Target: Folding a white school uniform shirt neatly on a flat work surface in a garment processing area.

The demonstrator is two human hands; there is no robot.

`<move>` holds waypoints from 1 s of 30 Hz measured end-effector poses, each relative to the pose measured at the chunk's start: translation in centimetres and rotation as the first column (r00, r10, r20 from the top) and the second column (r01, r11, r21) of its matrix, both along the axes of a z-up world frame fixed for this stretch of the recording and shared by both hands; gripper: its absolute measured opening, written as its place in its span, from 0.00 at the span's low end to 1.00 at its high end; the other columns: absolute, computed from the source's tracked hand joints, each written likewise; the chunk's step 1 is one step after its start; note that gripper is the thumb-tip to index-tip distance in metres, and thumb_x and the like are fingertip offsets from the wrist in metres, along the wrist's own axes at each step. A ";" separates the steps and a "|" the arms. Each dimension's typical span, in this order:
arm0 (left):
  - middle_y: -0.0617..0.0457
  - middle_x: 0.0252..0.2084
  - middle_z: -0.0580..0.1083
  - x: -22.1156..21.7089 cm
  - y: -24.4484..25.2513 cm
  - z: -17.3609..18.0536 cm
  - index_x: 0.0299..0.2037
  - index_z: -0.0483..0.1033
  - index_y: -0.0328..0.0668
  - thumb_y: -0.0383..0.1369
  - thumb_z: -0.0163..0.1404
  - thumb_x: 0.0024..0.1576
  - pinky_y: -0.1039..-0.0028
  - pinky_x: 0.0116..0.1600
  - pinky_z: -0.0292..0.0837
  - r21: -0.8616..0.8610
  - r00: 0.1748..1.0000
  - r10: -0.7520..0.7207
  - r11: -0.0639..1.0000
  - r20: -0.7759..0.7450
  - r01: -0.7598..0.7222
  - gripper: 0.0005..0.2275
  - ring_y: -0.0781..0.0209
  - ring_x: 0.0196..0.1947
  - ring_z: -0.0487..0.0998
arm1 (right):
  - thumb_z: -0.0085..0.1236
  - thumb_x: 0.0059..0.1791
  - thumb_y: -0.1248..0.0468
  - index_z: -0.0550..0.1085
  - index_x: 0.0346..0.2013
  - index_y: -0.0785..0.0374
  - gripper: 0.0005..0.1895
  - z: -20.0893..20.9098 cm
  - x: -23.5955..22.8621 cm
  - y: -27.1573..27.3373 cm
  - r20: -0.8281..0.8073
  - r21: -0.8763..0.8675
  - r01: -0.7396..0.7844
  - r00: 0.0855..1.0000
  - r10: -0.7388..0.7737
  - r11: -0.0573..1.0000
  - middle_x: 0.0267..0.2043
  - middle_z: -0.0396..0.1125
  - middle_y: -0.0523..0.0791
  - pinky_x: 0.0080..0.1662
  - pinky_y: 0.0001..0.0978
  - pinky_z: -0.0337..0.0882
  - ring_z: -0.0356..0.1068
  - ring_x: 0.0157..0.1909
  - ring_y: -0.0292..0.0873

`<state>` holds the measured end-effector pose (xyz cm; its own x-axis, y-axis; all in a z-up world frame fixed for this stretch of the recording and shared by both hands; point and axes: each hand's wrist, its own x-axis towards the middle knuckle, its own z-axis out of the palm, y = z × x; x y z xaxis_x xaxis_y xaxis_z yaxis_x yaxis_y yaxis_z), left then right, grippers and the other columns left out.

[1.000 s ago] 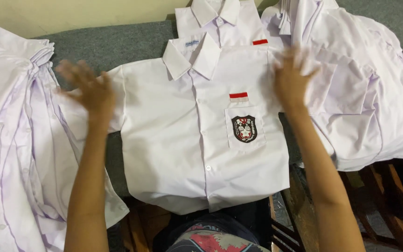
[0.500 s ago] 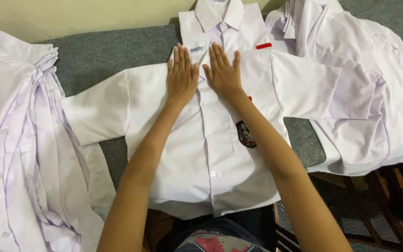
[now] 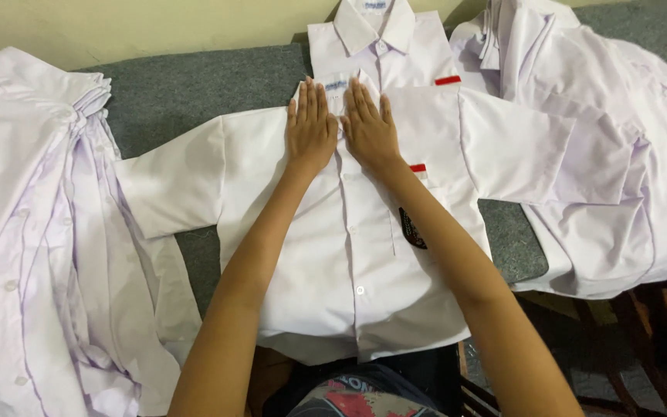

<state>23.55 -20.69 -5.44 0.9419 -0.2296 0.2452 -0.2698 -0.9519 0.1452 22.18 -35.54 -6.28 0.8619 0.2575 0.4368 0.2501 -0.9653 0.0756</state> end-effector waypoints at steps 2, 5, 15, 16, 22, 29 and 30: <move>0.42 0.80 0.38 0.0 -0.1 0.6 0.77 0.40 0.36 0.41 0.22 0.68 0.58 0.78 0.30 -0.005 1.000 0.007 1.000 -0.020 -0.007 0.28 0.53 0.80 0.35 | 0.18 0.61 0.48 0.48 0.77 0.62 0.34 2.0 0.3 -0.2 -0.176 0.074 -0.024 0.984 0.037 0.997 0.81 0.37 0.44 0.74 0.52 0.39 0.38 0.81 0.40; 0.43 0.80 0.36 -0.4 -0.1 0.7 0.77 0.38 0.38 0.42 0.21 0.69 0.57 0.78 0.28 0.008 0.998 0.007 1.000 -0.067 -0.006 0.28 0.53 0.80 0.33 | 0.12 0.58 0.44 0.44 0.77 0.62 0.38 3.1 0.1 0.0 -0.391 0.129 -0.016 0.918 0.065 0.991 0.82 0.31 0.43 0.74 0.55 0.33 0.30 0.81 0.40; 0.64 0.79 0.44 0.2 -1.3 7.0 0.75 0.51 0.72 0.49 0.14 0.66 0.46 0.76 0.27 -0.259 0.916 -0.337 0.925 -0.219 0.278 0.27 0.53 0.79 0.37 | 0.19 0.59 0.53 0.43 0.78 0.61 0.33 5.3 -1.7 -1.3 -0.366 0.428 -0.149 0.873 0.322 0.891 0.82 0.34 0.52 0.74 0.54 0.23 0.26 0.82 0.49; 0.64 0.79 0.44 -0.2 -1.4 6.4 0.75 0.51 0.72 0.49 0.14 0.66 0.46 0.76 0.27 -0.261 0.913 -0.340 0.924 -0.226 0.279 0.27 0.53 0.79 0.37 | 0.19 0.59 0.53 0.43 0.78 0.61 0.33 4.9 -2.7 -1.3 -0.372 0.430 -0.143 0.872 0.319 0.892 0.82 0.34 0.52 0.74 0.54 0.23 0.26 0.82 0.49; 0.63 0.79 0.47 0.5 -1.6 5.4 0.75 0.55 0.70 0.43 0.24 0.68 0.47 0.75 0.31 -0.213 0.940 -0.318 0.934 -0.123 0.288 0.24 0.54 0.79 0.39 | 0.25 0.62 0.48 0.42 0.78 0.65 0.34 2.0 -8.9 -2.4 -0.188 0.088 -0.168 0.965 0.182 0.982 0.82 0.35 0.48 0.74 0.53 0.40 0.33 0.82 0.48; 0.64 0.79 0.44 1.1 -1.1 4.1 0.76 0.51 0.71 0.48 0.30 0.70 0.44 0.75 0.31 -0.145 0.936 -0.341 0.934 -0.085 0.327 0.23 0.52 0.79 0.39 | 0.25 0.61 0.48 0.46 0.77 0.65 0.33 4.8 -19.4 -5.0 -0.354 0.081 -0.472 0.810 0.468 0.878 0.81 0.38 0.48 0.74 0.49 0.37 0.35 0.81 0.44; 0.64 0.79 0.44 1.2 -1.0 4.1 0.76 0.50 0.70 0.49 0.29 0.70 0.44 0.75 0.31 -0.135 0.936 -0.342 0.935 -0.086 0.329 0.23 0.52 0.79 0.38 | 0.22 0.60 0.45 0.42 0.76 0.66 0.36 6.8 -20.6 -5.3 -0.563 0.139 -0.513 0.663 0.493 0.847 0.81 0.34 0.50 0.72 0.52 0.29 0.30 0.81 0.45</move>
